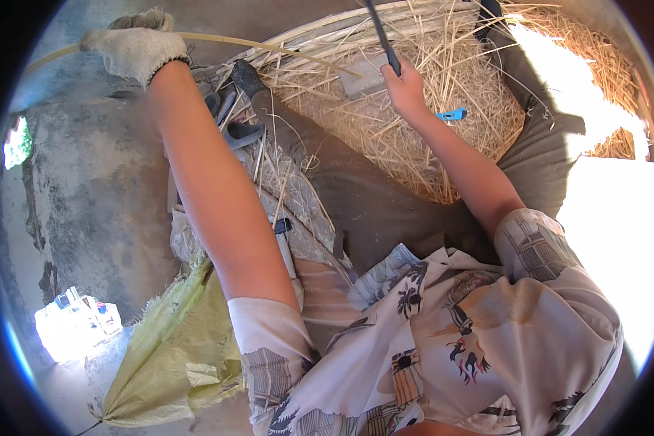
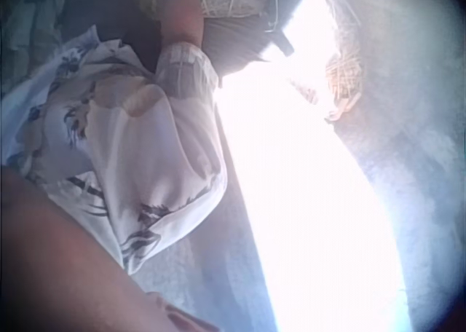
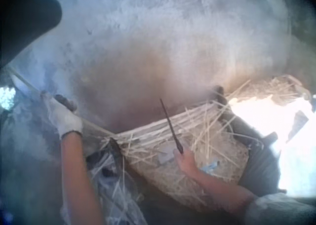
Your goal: The person sits on the floor and uses a knife to peel the outer layer off long bamboo sticks. They hold the sticks with gloved hands and scrape the knife along the length of the bamboo, discarding the peeled strips onto a pile of straw.
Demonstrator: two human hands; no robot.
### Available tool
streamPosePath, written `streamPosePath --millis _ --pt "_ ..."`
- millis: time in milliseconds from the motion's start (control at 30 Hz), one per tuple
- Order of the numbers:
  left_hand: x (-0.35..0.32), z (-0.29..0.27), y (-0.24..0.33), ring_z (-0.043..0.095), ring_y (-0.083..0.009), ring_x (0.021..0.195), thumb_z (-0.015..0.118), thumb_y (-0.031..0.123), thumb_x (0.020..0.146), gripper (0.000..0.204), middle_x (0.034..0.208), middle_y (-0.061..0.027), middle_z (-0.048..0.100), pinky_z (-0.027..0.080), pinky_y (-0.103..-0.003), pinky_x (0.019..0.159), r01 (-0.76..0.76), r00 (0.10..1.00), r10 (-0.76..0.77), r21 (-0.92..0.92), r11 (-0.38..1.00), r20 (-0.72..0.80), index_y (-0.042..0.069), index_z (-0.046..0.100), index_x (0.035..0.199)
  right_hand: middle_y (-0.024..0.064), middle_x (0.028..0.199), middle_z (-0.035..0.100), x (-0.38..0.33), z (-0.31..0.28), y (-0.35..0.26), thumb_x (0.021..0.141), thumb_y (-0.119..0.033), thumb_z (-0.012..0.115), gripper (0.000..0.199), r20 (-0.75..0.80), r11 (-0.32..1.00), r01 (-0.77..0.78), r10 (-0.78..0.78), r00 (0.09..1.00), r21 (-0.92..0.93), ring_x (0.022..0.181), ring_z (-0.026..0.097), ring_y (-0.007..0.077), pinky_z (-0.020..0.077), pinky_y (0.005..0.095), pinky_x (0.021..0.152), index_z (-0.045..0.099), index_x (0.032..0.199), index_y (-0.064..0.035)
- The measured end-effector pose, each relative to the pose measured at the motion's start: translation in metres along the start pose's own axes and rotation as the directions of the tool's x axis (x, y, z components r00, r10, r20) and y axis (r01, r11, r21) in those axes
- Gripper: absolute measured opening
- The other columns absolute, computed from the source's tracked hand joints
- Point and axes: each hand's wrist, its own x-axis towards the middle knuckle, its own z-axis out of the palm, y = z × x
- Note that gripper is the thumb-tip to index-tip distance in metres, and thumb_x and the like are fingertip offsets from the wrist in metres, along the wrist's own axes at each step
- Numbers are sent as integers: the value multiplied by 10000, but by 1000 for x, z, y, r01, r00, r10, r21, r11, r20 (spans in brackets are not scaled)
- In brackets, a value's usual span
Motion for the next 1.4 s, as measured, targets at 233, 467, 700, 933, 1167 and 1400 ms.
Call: streamPosePath --millis 233,467,700,933,1167,1400 --pt "3 23 -1 439 -211 642 281 554 1029 601 853 -109 432 437 -411 598 8 998 -5 -53 999 65 -16 450 937 195 806 671 -12 29 92 906 -299 593 342 223 852 -199 340 914 -484 730 675 281 499 403 660 634 873 39" --pt "10 11 -10 442 -221 648 285 561 1027 605 867 -117 442 457 -414 616 -22 997 28 -72 997 76 -13 452 935 196 773 683 1 6 0 912 -341 574 391 -12 999 0 1 1000 35 709 680 309 509 422 641 662 864 37" --pt "11 9 -6 468 -223 698 254 597 1025 645 828 -96 446 530 -447 715 32 998 -29 -64 997 48 -8 460 935 200 721 679 -30 8 88 909 -357 579 443 199 899 -156 254 947 -408 677 684 330 517 424 632 677 877 73" --pt "-19 5 4 435 -210 646 241 598 1029 629 820 -85 428 492 -408 686 -11 998 14 48 999 -53 19 455 910 140 648 624 -5 -2 3 928 -313 585 372 -90 994 36 -26 996 104 616 637 244 470 426 586 630 799 34" --pt "-17 13 7 471 -220 657 236 584 1025 634 862 -98 465 510 -434 812 28 998 -28 1 1000 -50 6 474 921 117 642 609 -32 34 129 910 -385 603 426 85 882 -386 422 903 -270 567 599 223 463 387 550 610 776 19" --pt "-8 0 -3 492 -231 746 264 609 1002 649 934 -112 481 516 -534 921 -8 997 10 19 1000 -74 0 488 1000 247 857 693 -7 6 17 912 -366 577 448 -58 995 -69 73 996 73 784 699 343 520 460 702 681 952 68"
